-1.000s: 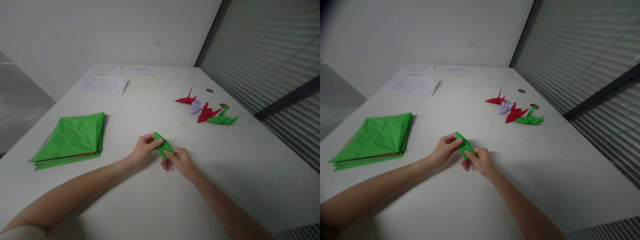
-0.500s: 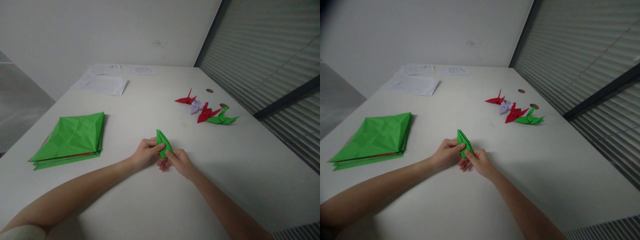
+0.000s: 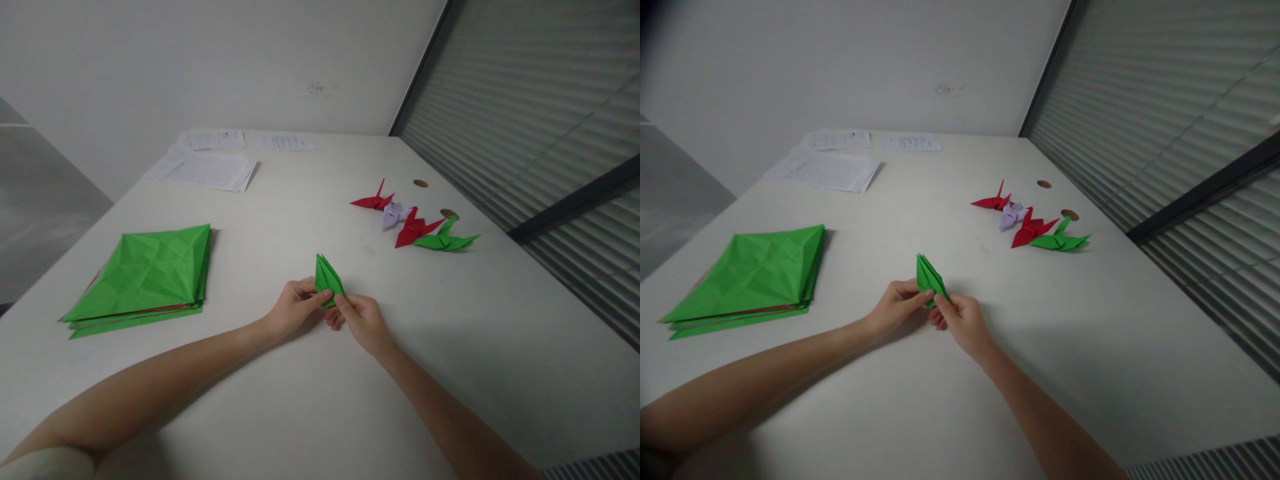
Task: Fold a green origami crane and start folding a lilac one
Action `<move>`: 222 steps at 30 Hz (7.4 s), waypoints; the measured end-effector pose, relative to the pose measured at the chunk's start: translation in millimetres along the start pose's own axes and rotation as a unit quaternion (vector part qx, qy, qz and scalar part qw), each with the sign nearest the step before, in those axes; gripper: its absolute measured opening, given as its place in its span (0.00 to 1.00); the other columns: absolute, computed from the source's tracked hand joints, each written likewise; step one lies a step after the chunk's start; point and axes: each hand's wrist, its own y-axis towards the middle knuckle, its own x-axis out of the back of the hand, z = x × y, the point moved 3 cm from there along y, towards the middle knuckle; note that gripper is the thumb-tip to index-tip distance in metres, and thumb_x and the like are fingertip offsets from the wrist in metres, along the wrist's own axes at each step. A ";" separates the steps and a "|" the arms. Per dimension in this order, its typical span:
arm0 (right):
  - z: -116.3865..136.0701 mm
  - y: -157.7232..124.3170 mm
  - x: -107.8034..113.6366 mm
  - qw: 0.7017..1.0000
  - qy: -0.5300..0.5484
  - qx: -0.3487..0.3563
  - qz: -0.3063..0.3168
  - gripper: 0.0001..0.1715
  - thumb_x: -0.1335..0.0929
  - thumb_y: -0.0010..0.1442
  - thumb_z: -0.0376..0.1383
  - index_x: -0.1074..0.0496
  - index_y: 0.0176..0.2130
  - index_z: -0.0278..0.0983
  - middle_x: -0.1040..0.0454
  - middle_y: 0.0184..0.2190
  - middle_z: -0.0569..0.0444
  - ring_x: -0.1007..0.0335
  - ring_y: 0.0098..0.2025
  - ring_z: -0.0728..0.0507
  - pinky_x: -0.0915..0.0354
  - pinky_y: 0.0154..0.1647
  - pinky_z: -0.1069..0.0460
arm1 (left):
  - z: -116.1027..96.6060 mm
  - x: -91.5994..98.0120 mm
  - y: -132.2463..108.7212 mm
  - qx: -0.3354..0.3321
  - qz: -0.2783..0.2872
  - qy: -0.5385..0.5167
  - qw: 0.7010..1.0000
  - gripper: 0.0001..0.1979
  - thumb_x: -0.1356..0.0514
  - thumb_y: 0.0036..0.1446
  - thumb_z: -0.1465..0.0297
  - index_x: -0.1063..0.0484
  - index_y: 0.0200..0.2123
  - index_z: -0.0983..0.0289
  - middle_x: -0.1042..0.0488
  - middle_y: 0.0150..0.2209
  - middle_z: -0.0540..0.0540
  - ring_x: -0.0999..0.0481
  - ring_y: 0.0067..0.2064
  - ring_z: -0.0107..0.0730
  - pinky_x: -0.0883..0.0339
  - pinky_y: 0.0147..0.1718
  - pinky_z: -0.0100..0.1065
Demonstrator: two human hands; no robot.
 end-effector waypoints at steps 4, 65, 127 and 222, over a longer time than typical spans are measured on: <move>11.4 -1.4 16.7 0.972 -0.096 0.173 -0.128 0.19 0.27 0.56 0.45 0.27 0.44 0.38 0.27 0.34 0.52 0.28 0.31 0.47 0.29 0.32 0.52 | -4.6 4.3 4.0 -0.021 0.021 0.107 0.994 0.19 0.32 0.50 0.56 0.20 0.31 0.70 0.26 0.32 0.58 0.28 0.32 0.31 0.30 0.28 0.31; 12.2 0.4 12.4 0.986 0.085 0.137 -0.043 0.05 0.25 0.52 0.40 0.18 0.33 0.47 0.34 0.38 0.55 0.32 0.27 0.52 0.33 0.23 0.53 | -9.1 -1.9 0.9 -0.027 -0.025 -0.043 0.998 0.12 0.26 0.42 0.65 0.21 0.27 0.66 0.20 0.28 0.57 0.22 0.27 0.32 0.28 0.29 0.35; 5.4 6.8 14.4 0.997 0.031 0.016 -0.065 0.24 0.22 0.41 0.51 0.31 0.21 0.37 0.29 0.19 0.58 0.34 0.21 0.50 0.36 0.24 0.54 | -4.4 5.7 1.6 -0.007 -0.006 0.108 0.994 0.32 0.29 0.45 0.66 0.35 0.53 0.64 0.29 0.26 0.47 0.29 0.26 0.24 0.35 0.28 0.28; 10.8 3.3 13.7 0.990 -0.011 0.133 -0.048 0.13 0.29 0.56 0.46 0.21 0.32 0.40 0.30 0.32 0.53 0.31 0.35 0.45 0.31 0.34 0.50 | -3.0 8.5 3.2 0.030 -0.063 0.036 0.997 0.17 0.26 0.40 0.65 0.21 0.32 0.68 0.19 0.30 0.57 0.20 0.31 0.34 0.26 0.37 0.37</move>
